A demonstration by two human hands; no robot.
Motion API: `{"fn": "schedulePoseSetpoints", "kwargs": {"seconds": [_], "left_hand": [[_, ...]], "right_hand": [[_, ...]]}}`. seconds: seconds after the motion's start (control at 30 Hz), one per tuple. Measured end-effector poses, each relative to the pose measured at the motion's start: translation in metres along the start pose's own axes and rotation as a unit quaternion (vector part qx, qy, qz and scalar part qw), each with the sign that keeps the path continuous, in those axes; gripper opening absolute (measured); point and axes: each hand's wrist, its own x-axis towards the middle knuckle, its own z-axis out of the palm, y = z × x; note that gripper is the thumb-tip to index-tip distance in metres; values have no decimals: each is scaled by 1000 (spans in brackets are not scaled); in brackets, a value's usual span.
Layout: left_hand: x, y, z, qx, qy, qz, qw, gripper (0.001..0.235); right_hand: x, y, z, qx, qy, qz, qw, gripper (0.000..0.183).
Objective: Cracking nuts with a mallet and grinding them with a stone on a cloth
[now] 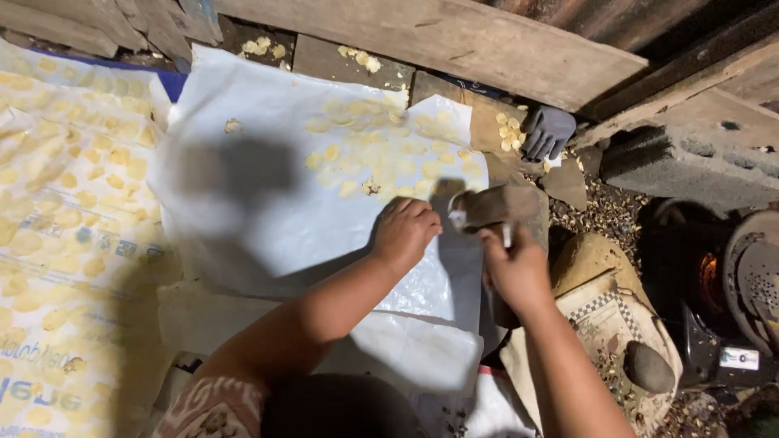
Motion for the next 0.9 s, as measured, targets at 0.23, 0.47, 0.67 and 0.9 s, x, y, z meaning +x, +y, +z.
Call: {"fn": "schedulePoseSetpoints", "kwargs": {"seconds": [0.23, 0.47, 0.67, 0.9], "left_hand": [[3, -11, 53, 75, 14, 3, 997, 12], [-3, -17, -54, 29, -32, 6, 999, 25], [-14, -18, -50, 46, -14, 67, 997, 29], [-20, -22, -50, 33, 18, 57, 998, 14]], "right_hand": [[-22, -8, -6, 163, 212, -252, 930, 51], [16, 31, 54, -65, -21, -29, 997, 78], [27, 12, 15, -10, -25, -44, 999, 56], [0, 5, 39, -96, 57, -93, 989, 51]]}}
